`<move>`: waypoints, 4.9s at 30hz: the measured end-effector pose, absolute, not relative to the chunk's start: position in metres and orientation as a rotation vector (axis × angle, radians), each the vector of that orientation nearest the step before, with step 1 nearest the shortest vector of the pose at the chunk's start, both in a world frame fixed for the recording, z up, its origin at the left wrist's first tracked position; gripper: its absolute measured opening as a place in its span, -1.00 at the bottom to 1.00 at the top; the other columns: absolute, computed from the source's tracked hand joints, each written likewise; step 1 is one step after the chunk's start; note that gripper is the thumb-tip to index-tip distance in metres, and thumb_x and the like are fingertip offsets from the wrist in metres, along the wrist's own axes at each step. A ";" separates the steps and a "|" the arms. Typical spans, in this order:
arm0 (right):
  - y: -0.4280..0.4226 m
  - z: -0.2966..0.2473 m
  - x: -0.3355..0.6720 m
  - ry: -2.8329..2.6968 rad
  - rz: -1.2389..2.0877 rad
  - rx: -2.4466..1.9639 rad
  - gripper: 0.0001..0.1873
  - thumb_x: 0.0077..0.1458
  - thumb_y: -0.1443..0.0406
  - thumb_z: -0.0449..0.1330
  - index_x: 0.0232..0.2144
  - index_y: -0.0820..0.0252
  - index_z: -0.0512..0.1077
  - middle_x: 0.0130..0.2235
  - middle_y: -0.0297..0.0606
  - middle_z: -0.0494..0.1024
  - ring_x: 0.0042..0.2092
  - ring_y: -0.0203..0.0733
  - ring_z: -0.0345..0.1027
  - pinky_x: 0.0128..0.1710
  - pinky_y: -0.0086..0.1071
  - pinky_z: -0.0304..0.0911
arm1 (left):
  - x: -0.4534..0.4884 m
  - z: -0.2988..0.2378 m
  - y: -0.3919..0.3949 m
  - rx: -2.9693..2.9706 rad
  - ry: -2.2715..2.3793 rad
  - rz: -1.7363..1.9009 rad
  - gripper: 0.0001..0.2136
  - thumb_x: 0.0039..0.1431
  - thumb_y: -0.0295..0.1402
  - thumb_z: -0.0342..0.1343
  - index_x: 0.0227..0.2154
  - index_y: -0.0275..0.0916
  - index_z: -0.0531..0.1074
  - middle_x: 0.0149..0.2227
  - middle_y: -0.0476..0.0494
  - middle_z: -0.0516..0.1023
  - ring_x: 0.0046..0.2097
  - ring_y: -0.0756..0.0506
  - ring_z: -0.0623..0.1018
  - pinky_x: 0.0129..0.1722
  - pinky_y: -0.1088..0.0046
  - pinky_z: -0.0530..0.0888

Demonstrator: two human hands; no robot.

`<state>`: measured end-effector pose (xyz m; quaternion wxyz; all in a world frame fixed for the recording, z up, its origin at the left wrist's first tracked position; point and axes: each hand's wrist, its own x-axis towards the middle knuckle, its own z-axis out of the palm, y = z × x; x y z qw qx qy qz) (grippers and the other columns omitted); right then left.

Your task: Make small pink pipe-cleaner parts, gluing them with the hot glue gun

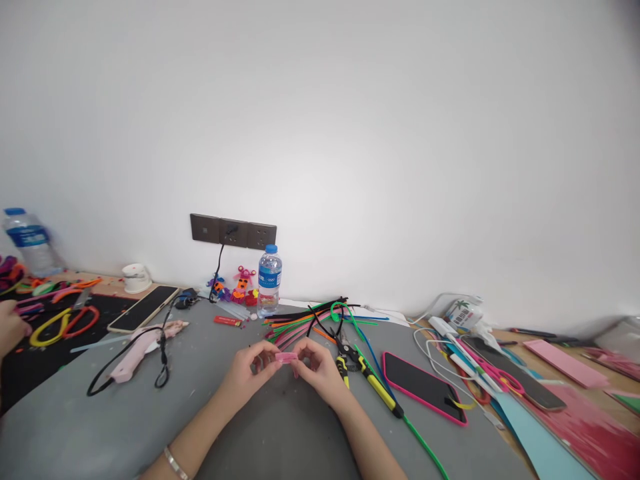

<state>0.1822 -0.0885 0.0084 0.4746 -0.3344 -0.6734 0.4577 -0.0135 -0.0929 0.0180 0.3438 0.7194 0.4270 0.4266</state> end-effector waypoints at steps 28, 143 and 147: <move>-0.090 0.011 0.181 -1.640 1.103 -0.850 -0.76 0.10 0.13 0.25 -0.42 0.19 0.40 -0.46 -0.36 0.40 -0.45 -0.30 0.25 -0.43 -0.44 0.23 | -0.014 0.021 -0.094 1.928 1.112 1.078 -0.84 0.17 -0.31 0.06 -0.41 -0.23 0.50 -0.51 -0.04 0.59 -0.46 -0.05 0.51 -0.46 0.53 0.33; -0.088 0.009 0.179 -1.712 0.923 -0.823 -0.95 0.10 0.31 0.23 -0.40 0.16 0.47 -0.40 -0.32 0.47 -0.39 -0.24 0.33 -0.40 -0.42 0.26 | -0.013 0.011 -0.085 1.307 0.938 1.100 -0.70 -0.14 -0.18 0.38 -0.43 -0.28 0.47 -0.49 -0.02 0.53 -0.45 -0.02 0.48 -0.44 0.47 0.44; -0.089 0.009 0.179 -1.717 0.916 -0.818 -0.96 0.09 0.34 0.22 -0.40 0.16 0.46 -0.40 -0.31 0.47 -0.38 -0.24 0.33 -0.39 -0.42 0.26 | -0.012 0.012 -0.085 1.270 0.930 1.079 -0.69 -0.16 -0.22 0.39 -0.41 -0.29 0.47 -0.49 -0.01 0.52 -0.46 -0.01 0.47 -0.44 0.49 0.42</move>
